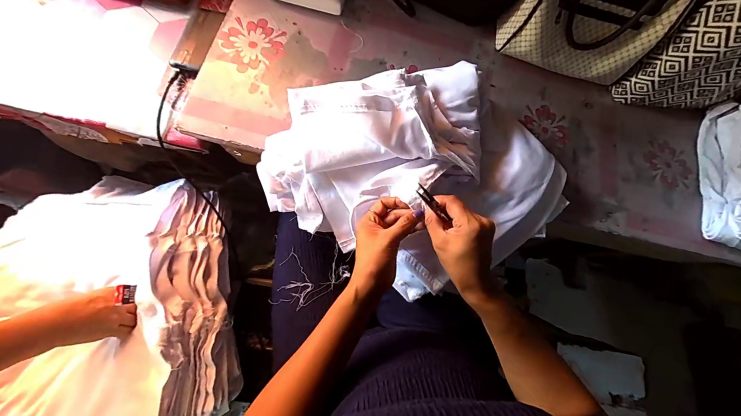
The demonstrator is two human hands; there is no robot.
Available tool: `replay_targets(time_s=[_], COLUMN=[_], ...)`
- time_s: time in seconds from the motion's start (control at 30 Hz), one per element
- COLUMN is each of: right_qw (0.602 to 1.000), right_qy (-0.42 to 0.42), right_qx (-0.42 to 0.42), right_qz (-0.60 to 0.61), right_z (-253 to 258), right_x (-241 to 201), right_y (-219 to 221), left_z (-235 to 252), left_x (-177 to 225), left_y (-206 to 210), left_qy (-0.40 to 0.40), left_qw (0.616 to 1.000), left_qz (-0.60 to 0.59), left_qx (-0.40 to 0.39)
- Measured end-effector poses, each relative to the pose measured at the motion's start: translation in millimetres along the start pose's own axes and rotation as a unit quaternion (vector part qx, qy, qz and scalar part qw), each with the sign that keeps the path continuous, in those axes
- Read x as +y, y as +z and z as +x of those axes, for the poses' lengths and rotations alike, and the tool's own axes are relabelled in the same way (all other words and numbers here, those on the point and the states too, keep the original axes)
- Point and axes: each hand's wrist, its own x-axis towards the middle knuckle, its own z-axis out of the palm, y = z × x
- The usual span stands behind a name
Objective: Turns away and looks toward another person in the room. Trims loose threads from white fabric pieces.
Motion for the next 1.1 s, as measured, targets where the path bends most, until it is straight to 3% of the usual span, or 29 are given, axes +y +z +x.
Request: replay_targets(time_s=[0.07, 0.13, 0.2, 0.33, 0.53, 0.67, 0.73, 0.83, 0.93, 1.03, 1.1], right_qw=[0.986, 0.908, 0.839, 0.864, 0.895, 0.772, 0.790, 0.885, 0.951, 0.949, 0.898], right_qy=[0.097, 0.243, 0.316, 0.294, 0.255, 0.323, 0.325, 0.267, 0.170, 0.178, 0.250], right_qx=[-0.053, -0.098, -0.115, -0.093, -0.106, -0.173, -0.159, -0.105, -0.086, -0.066, -0.074], right_qz=[0.125, 0.328, 0.428, 0.397, 0.350, 0.519, 0.495, 0.365, 0.242, 0.252, 0.356], right_z=[4.1, 11.7, 15.9, 13.5, 13.5, 20.5, 21.9, 18.9, 12.7, 10.4, 12.1], right_x=[0.9, 1.5, 3.7, 9.0, 4.3, 5.5, 6.8, 6.8, 2.0, 0.1, -0.1], right_y=[-8.1, -16.3, -23.2, -26.6, -23.8, -29.9, -30.6, -27.4, -21.4, -17.6, -17.5], left_z=[0.2, 0.7, 1.5, 1.4, 2.1, 6.4, 5.6, 2.8, 0.2, 0.0, -0.6], left_x=[0.2, 0.9, 1.0, 2.6, 1.4, 0.9, 0.3, 1.4, 2.9, 0.1, 0.7], left_y=[-0.4, 0.2, 0.8, 1.1, 1.9, 0.5, -0.9, -1.4, 1.5, 3.2, 3.1], left_qy=[-0.013, -0.037, -0.056, -0.063, -0.008, -0.037, -0.039, -0.030, -0.014, -0.006, -0.018], left_qw=[1.000, 0.998, 0.996, 0.995, 0.999, 0.997, 0.995, 0.996, 0.998, 0.998, 0.997], left_qz=[-0.015, -0.049, -0.070, -0.072, -0.045, -0.070, -0.089, -0.088, -0.064, -0.061, -0.076], left_qx=[0.001, -0.004, -0.016, -0.024, -0.028, 0.008, 0.006, -0.001, -0.015, -0.024, -0.020])
